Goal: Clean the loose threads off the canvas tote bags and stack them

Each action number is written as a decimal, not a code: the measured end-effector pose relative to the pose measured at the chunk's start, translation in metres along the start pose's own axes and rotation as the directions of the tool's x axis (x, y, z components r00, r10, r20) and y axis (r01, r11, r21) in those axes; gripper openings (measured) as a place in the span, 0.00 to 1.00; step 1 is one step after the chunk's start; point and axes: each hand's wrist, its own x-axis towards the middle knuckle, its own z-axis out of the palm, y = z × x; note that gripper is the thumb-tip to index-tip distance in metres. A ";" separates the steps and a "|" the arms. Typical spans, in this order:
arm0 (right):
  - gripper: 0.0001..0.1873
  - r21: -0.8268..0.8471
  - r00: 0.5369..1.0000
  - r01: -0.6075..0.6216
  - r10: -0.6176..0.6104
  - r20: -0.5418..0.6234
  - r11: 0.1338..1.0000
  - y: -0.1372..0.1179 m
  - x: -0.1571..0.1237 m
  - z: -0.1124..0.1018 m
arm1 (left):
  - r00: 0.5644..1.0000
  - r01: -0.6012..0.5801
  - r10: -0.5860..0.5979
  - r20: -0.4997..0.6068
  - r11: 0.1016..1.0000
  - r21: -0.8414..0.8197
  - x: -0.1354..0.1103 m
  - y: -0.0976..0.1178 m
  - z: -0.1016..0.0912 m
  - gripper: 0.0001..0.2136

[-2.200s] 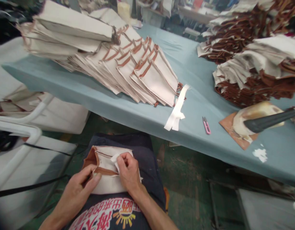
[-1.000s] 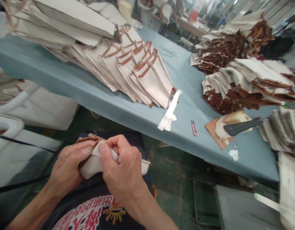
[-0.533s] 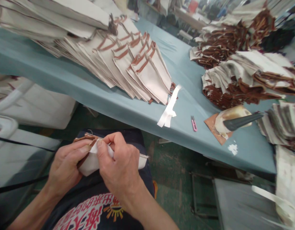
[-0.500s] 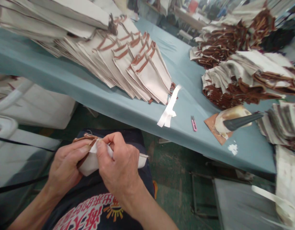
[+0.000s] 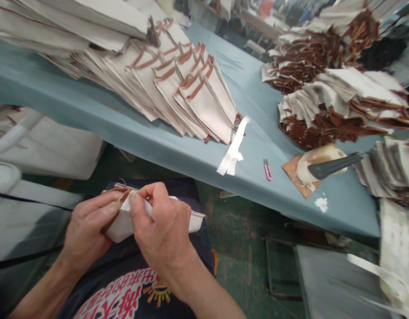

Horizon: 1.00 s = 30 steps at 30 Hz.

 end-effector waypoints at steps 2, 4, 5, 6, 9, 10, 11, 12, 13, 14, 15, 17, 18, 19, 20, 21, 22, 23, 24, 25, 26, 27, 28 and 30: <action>0.14 0.009 1.000 -0.010 0.010 0.008 1.000 0.001 0.000 0.001 | 1.000 -0.011 0.011 0.006 1.000 0.000 0.001 -0.001 0.001 0.13; 0.13 0.022 1.000 -0.025 0.024 0.014 0.999 0.003 0.000 0.002 | 1.000 -0.025 0.025 -0.003 1.000 0.002 0.002 0.002 0.002 0.12; 0.13 0.030 0.999 -0.032 0.031 0.016 0.999 0.003 0.000 0.003 | 0.999 -0.039 0.039 -0.014 0.999 0.013 0.002 0.005 0.004 0.11; 0.14 0.040 0.999 -0.041 0.040 0.018 0.998 0.004 0.001 0.004 | 0.998 -0.058 0.059 -0.026 0.998 0.037 0.002 0.009 0.005 0.11; 0.14 0.071 0.997 -0.079 0.077 0.030 0.994 0.005 0.001 0.007 | 0.985 -0.144 0.157 -0.066 0.975 0.168 0.003 0.020 0.011 0.11; 0.15 0.080 0.995 -0.100 0.097 0.037 0.992 0.005 0.001 0.007 | 0.978 -0.173 0.193 -0.074 0.961 0.217 0.003 0.023 0.012 0.12; 0.15 0.087 0.992 -0.124 0.120 0.048 0.988 0.005 0.001 0.008 | 0.972 -0.197 0.224 -0.078 0.946 0.259 0.003 0.025 0.014 0.13; 0.15 0.093 0.988 -0.148 0.143 0.060 0.985 0.005 0.002 0.008 | 0.965 -0.218 0.251 -0.075 0.930 0.295 0.003 0.026 0.015 0.14; 0.14 0.098 0.984 -0.170 0.164 0.071 0.980 0.006 0.002 0.008 | 0.960 -0.235 0.271 -0.069 0.915 0.329 0.002 0.027 0.015 0.14; 0.14 0.104 0.980 -0.190 0.182 0.082 0.976 0.006 0.002 0.008 | 0.957 -0.246 0.284 -0.056 0.900 0.360 0.002 0.026 0.016 0.14; 0.14 0.109 0.976 -0.205 0.196 0.093 0.973 0.007 0.003 0.008 | 0.955 -0.255 0.294 -0.044 0.886 0.388 0.001 0.026 0.017 0.14; 0.13 0.116 0.970 -0.226 0.212 0.119 0.967 0.009 0.004 0.008 | 0.948 -0.267 0.315 -0.040 0.859 0.436 -0.001 0.025 0.019 0.14; 0.14 0.119 0.966 -0.235 0.219 0.136 0.965 0.010 0.005 0.008 | 0.943 -0.271 0.330 -0.052 0.848 0.456 -0.002 0.025 0.020 0.14; 0.14 0.127 0.962 -0.243 0.222 0.158 0.962 0.012 0.006 0.008 | 0.937 -0.270 0.342 -0.071 0.840 0.471 -0.003 0.026 0.021 0.14; 0.15 0.141 0.958 -0.246 0.219 0.184 0.959 0.013 0.007 0.008 | 0.935 -0.263 0.344 -0.090 0.840 0.475 -0.003 0.026 0.023 0.13; 0.17 0.159 0.955 -0.245 0.210 0.209 0.956 0.015 0.008 0.008 | 0.939 -0.242 0.325 -0.113 0.857 0.455 -0.004 0.026 0.023 0.12; 0.19 0.178 0.952 -0.242 0.199 0.232 0.954 0.016 0.009 0.009 | 0.950 -0.209 0.285 -0.130 0.886 0.414 -0.004 0.026 0.024 0.11; 0.21 0.196 0.949 -0.240 0.188 0.253 0.951 0.018 0.009 0.010 | 0.963 -0.169 0.232 -0.140 0.918 0.359 -0.005 0.026 0.023 0.10; 0.22 0.213 0.943 -0.241 0.177 0.280 0.947 0.020 0.009 0.011 | 0.974 -0.129 0.177 -0.140 0.945 0.301 -0.004 0.025 0.022 0.10; 0.23 0.227 0.935 -0.243 0.165 0.313 0.943 0.022 0.009 0.012 | 0.983 -0.093 0.129 -0.134 0.965 0.246 -0.004 0.023 0.021 0.10; 0.24 0.240 0.925 -0.244 0.152 0.347 0.939 0.023 0.009 0.013 | 0.988 -0.068 0.094 -0.123 0.977 0.203 -0.004 0.021 0.019 0.11; 0.25 0.253 0.916 -0.240 0.133 0.378 0.937 0.025 0.008 0.015 | 0.991 -0.050 0.070 -0.110 0.984 0.174 -0.003 0.019 0.017 0.12; 0.25 0.263 0.909 -0.226 0.106 0.402 0.938 0.026 0.008 0.016 | 0.994 -0.036 0.051 -0.095 0.988 0.152 -0.003 0.017 0.014 0.12; 0.26 0.253 0.921 -0.147 0.039 0.387 0.956 0.027 0.008 0.017 | 0.998 0.001 0.005 -0.060 0.995 0.101 -0.002 0.015 0.010 0.11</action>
